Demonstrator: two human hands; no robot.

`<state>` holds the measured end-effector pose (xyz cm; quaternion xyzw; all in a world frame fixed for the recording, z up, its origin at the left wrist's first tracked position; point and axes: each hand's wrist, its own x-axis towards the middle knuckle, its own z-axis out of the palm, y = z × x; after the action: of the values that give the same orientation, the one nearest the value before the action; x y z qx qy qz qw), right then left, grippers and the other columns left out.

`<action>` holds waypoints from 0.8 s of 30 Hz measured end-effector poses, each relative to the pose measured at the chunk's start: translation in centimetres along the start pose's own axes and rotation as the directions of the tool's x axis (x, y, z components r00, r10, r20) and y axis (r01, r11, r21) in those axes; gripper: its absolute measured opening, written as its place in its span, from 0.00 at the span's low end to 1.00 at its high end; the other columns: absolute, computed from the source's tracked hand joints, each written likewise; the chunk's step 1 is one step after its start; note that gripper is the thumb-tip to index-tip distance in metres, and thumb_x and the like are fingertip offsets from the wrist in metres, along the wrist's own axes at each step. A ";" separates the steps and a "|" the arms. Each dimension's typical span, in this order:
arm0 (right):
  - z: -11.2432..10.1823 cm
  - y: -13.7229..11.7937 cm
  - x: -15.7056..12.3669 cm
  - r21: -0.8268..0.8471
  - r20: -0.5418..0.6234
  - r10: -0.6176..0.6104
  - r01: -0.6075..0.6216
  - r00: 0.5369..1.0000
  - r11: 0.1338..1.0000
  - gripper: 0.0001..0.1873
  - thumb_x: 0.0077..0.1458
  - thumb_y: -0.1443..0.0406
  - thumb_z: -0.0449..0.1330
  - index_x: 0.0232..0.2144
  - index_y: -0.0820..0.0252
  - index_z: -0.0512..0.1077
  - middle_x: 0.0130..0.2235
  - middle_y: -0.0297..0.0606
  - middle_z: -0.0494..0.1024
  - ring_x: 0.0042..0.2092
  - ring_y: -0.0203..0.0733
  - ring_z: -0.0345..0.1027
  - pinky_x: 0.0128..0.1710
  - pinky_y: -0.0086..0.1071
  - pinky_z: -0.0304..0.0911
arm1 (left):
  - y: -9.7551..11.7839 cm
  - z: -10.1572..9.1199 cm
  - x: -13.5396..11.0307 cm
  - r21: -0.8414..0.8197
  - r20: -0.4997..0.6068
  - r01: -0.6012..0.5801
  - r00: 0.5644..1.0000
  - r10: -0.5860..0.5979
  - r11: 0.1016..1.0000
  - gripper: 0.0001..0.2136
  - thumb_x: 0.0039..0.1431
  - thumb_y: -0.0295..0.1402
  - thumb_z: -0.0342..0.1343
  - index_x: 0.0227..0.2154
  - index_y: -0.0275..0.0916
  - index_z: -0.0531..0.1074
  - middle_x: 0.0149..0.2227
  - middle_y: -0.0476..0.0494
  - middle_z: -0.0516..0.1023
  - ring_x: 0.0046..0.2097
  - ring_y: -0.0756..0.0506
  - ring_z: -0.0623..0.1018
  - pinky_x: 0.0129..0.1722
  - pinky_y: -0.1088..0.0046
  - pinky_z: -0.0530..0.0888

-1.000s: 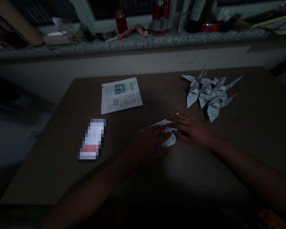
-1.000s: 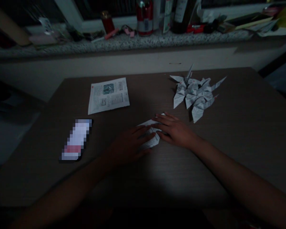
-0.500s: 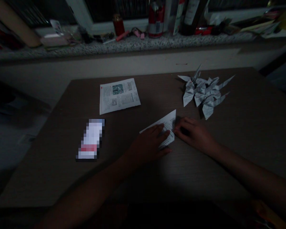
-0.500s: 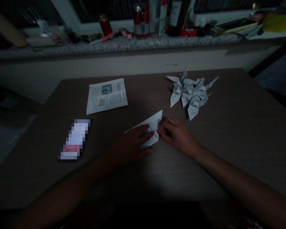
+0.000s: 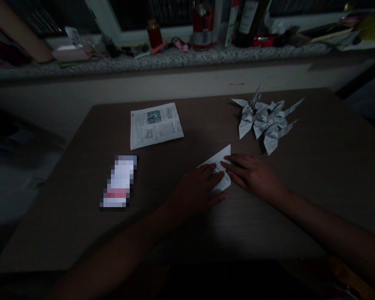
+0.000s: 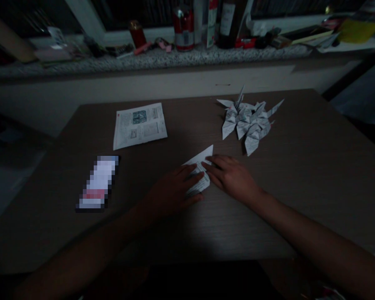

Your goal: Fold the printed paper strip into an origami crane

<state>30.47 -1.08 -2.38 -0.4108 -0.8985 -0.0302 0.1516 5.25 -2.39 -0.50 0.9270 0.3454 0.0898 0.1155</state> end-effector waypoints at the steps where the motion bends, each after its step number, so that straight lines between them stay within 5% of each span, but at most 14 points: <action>1: 0.0 0.0 -0.2 -0.009 -0.002 -0.003 0.003 1.000 1.000 0.19 0.70 0.63 0.56 0.59 0.62 0.75 0.59 0.50 0.78 0.58 0.58 0.72 0.55 0.51 0.70 | 0.0 0.0 0.0 0.003 -0.002 0.003 1.000 -0.003 1.000 0.27 0.72 0.51 0.50 0.66 0.40 0.65 0.69 0.33 0.64 0.67 0.35 0.68 0.64 0.54 0.70; 15: -0.1 0.1 -0.6 0.056 -0.019 0.073 -0.072 0.997 0.996 0.19 0.70 0.62 0.57 0.59 0.63 0.75 0.60 0.45 0.79 0.61 0.53 0.72 0.60 0.49 0.70 | -0.7 0.6 0.3 -0.054 -0.057 -0.096 0.994 0.093 0.994 0.29 0.72 0.52 0.50 0.63 0.34 0.66 0.66 0.32 0.68 0.66 0.36 0.70 0.63 0.58 0.73; 24: 0.0 0.0 0.5 0.194 -0.047 0.166 -0.154 0.985 0.969 0.14 0.69 0.62 0.57 0.52 0.59 0.77 0.55 0.45 0.81 0.57 0.54 0.75 0.57 0.50 0.70 | -1.0 0.4 0.4 -0.024 -0.022 -0.147 0.989 0.147 0.989 0.25 0.71 0.52 0.52 0.63 0.45 0.68 0.67 0.34 0.64 0.66 0.34 0.69 0.61 0.54 0.73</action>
<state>30.19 -0.69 -2.25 -0.4643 -0.8562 0.0550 0.2200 5.03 -1.41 -1.09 0.9474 0.2760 0.1118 0.1171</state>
